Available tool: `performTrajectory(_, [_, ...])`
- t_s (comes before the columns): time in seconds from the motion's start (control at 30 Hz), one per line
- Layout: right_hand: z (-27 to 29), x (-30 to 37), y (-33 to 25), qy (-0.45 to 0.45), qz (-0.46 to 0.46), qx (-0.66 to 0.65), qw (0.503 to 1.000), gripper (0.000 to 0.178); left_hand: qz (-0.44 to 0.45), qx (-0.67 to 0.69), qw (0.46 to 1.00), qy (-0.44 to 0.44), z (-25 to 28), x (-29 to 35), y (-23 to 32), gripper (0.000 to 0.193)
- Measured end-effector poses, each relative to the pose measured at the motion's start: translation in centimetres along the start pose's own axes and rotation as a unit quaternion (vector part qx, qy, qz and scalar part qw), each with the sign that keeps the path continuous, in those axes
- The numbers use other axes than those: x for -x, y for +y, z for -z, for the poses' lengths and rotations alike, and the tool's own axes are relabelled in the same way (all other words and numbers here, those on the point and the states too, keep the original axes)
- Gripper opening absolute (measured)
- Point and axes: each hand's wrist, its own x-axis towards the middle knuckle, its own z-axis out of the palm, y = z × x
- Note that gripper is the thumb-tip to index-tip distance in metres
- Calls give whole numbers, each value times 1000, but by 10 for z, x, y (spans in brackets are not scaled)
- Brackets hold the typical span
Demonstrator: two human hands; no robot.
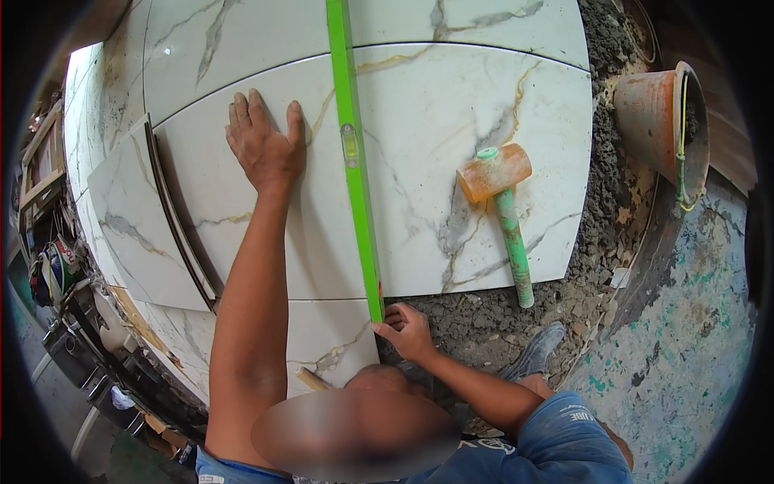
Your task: Manually installing large floor tiles using adhesive, a rubber mallet, and a spirit level.
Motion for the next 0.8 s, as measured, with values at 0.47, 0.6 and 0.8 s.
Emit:
performTrajectory(0.47, [13, 11, -26, 11, 8, 174, 985, 49, 8, -4, 1000, -10, 0, 1, -1, 72])
performTrajectory(0.6, [69, 27, -64, 189, 237, 346, 888, 51, 6, -3, 1000, -1, 0, 4, -3, 68])
performTrajectory(0.8, [163, -3, -89, 328, 227, 491, 774, 53, -200, 50, 977, -48, 17, 21, -10, 50])
